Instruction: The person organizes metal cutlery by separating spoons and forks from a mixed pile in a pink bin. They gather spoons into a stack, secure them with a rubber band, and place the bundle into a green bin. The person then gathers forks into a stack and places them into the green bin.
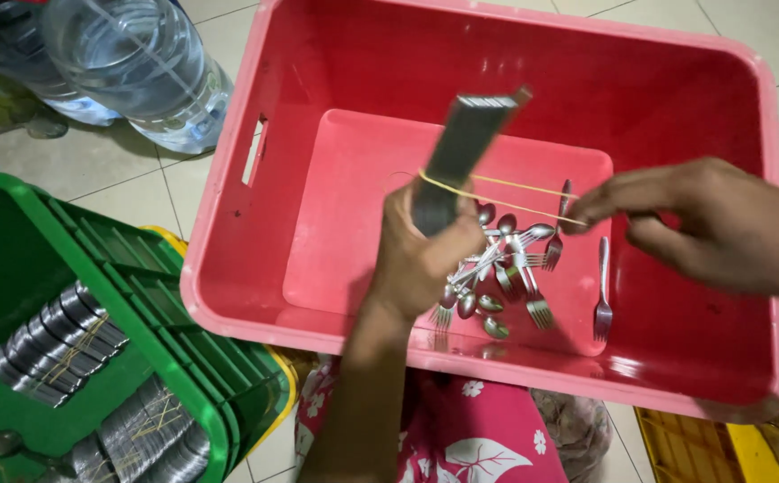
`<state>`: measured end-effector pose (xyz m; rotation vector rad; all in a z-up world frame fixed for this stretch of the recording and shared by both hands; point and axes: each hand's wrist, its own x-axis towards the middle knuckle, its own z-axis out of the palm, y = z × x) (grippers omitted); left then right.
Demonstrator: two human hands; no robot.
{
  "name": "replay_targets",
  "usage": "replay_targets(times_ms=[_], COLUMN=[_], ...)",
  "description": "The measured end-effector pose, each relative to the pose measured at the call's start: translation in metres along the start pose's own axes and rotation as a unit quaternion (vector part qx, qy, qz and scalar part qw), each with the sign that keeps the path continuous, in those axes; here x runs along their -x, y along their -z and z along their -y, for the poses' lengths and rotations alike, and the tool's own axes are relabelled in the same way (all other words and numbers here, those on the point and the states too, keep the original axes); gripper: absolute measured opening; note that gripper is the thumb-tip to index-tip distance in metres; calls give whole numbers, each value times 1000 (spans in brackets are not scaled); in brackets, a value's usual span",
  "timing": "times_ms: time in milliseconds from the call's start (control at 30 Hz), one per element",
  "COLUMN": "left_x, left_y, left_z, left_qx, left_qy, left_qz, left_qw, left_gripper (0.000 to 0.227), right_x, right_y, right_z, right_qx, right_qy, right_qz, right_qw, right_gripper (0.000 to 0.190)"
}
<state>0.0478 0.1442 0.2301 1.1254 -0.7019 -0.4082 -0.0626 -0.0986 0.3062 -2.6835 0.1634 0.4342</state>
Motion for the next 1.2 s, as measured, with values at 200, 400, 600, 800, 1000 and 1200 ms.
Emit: replay_targets(times_ms=[200, 400, 600, 800, 1000, 1200], left_x=[-8, -9, -13, -3, 0, 2], left_y=[23, 8, -13, -19, -18, -21], left_z=[14, 7, 17, 9, 0, -18], left_qx=[185, 291, 258, 219, 83, -116], left_qy=[57, 80, 38, 40, 13, 27], left_qz=[-90, -81, -119, -52, -48, -21], left_qw=[977, 950, 958, 974, 995, 993], left_gripper=[10, 19, 24, 12, 18, 14], right_x=[60, 160, 108, 36, 6, 2], right_y=[-40, -203, -165, -81, -49, 7], right_z=[-22, -285, -94, 46, 67, 75], right_qx=[-110, -631, -954, -872, -455, -375], right_qy=[238, -157, 250, 302, 226, 195], right_qz=[-142, -152, -94, -316, -381, -235], right_qw=[955, 744, 132, 219, 773, 875], right_gripper=[31, 23, 24, 73, 89, 105])
